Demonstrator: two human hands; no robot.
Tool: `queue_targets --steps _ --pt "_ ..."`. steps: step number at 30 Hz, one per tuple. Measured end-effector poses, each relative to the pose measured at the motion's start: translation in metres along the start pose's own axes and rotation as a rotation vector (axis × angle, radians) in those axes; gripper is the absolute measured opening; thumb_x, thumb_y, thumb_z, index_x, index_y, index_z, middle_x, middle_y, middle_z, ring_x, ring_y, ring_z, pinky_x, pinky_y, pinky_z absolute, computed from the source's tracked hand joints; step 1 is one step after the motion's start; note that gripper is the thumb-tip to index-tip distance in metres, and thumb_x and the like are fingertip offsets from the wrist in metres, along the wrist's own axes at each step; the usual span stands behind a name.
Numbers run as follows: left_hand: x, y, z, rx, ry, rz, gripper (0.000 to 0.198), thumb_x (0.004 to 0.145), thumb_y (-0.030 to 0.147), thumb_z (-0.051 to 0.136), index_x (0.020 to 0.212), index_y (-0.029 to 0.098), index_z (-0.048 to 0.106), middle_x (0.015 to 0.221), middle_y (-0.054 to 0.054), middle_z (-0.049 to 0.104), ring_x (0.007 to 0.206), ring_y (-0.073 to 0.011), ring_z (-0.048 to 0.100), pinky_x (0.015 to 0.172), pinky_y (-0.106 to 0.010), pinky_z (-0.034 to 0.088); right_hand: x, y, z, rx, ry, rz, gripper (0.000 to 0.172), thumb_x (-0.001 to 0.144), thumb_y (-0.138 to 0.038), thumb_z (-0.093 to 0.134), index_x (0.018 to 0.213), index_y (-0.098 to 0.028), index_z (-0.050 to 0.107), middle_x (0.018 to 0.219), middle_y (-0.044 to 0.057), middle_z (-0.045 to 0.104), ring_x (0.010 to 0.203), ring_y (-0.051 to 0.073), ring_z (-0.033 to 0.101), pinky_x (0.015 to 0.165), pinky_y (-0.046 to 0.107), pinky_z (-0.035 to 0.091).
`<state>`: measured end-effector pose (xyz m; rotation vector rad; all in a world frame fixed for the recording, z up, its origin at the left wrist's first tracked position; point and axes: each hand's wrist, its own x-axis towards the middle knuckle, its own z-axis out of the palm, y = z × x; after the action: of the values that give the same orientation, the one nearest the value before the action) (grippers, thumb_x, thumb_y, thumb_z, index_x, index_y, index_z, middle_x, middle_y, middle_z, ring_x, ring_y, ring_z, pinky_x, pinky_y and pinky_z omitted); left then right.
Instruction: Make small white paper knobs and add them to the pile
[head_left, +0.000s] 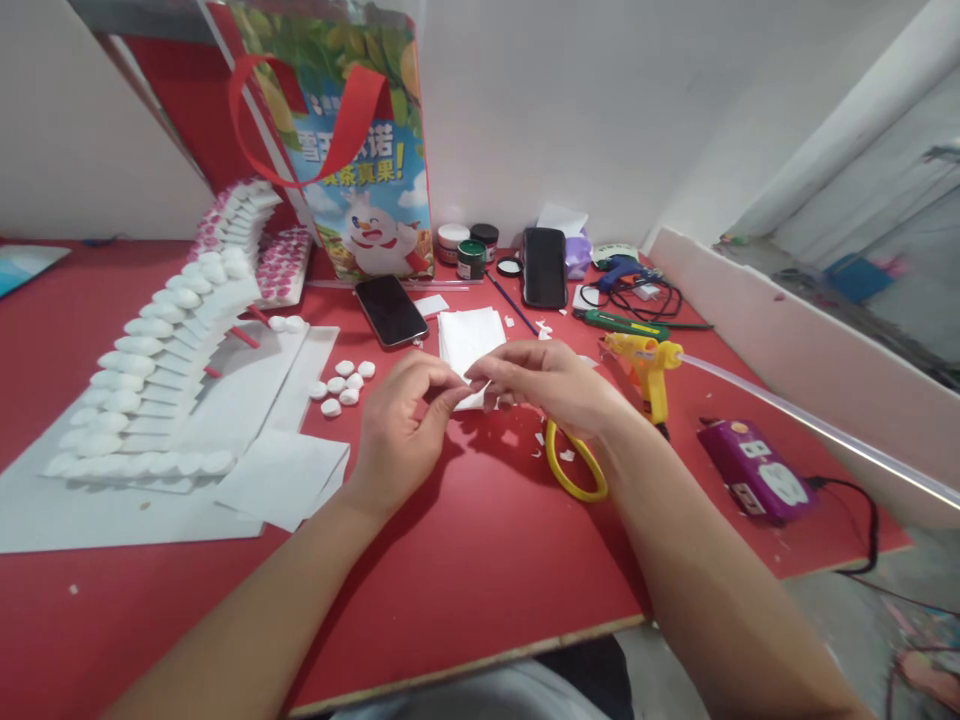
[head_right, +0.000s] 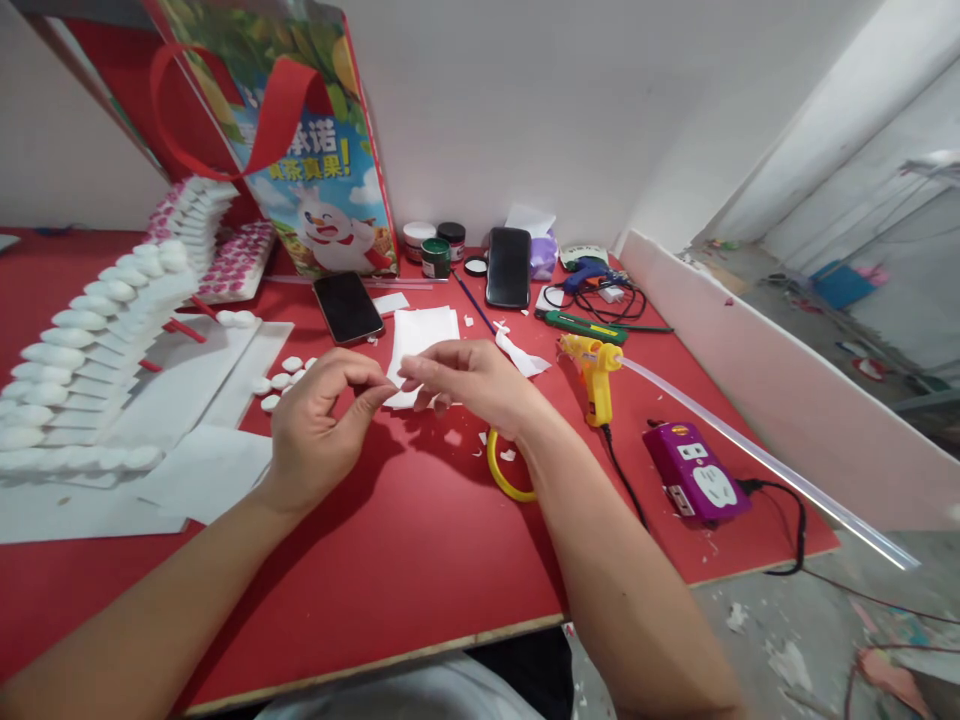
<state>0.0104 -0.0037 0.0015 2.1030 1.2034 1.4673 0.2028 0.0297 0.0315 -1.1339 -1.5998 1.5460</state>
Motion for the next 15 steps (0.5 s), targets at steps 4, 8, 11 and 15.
queue_targets --steps 4,8,11,15 --pt "-0.002 -0.003 0.006 0.022 -0.013 0.125 0.011 0.097 0.014 0.063 0.087 0.020 0.065 0.084 -0.001 0.063 0.078 -0.0146 0.061 0.073 -0.029 0.050 0.002 0.002 0.004 0.090 -0.081 0.032 0.038 0.078 -0.052 0.081 0.079 -0.015 0.074 0.067 0.000 0.069 0.059 0.009 0.057 0.057 0.023 0.045" --pt "-0.004 -0.007 0.007 0.024 -0.003 0.186 0.011 0.095 0.011 0.065 0.092 0.018 0.072 0.083 -0.001 0.057 0.072 -0.0124 0.057 0.067 -0.027 0.047 0.003 0.003 0.002 0.139 -0.069 0.118 0.042 0.067 -0.051 0.089 0.075 -0.014 0.072 0.061 -0.001 0.066 0.053 0.007 0.053 0.051 0.021 0.040" --pt "-0.006 -0.008 0.007 0.010 -0.071 0.275 0.022 0.096 0.007 0.059 0.105 0.019 0.074 0.086 -0.002 0.057 0.075 -0.0132 0.057 0.069 -0.027 0.048 -0.003 -0.004 -0.010 0.145 -0.107 0.228 0.042 0.063 -0.047 0.091 0.074 -0.014 0.068 0.055 -0.004 0.059 0.047 0.006 0.045 0.045 0.020 0.034" --pt "-0.007 -0.011 0.007 0.034 -0.095 0.238 0.037 0.098 0.008 0.053 0.131 0.019 0.066 0.094 -0.005 0.062 0.083 -0.0153 0.061 0.075 -0.028 0.051 -0.013 -0.009 -0.034 -0.166 0.096 0.188 0.027 0.074 -0.036 0.084 0.070 -0.016 0.066 0.055 -0.002 0.056 0.046 0.008 0.044 0.045 0.023 0.032"
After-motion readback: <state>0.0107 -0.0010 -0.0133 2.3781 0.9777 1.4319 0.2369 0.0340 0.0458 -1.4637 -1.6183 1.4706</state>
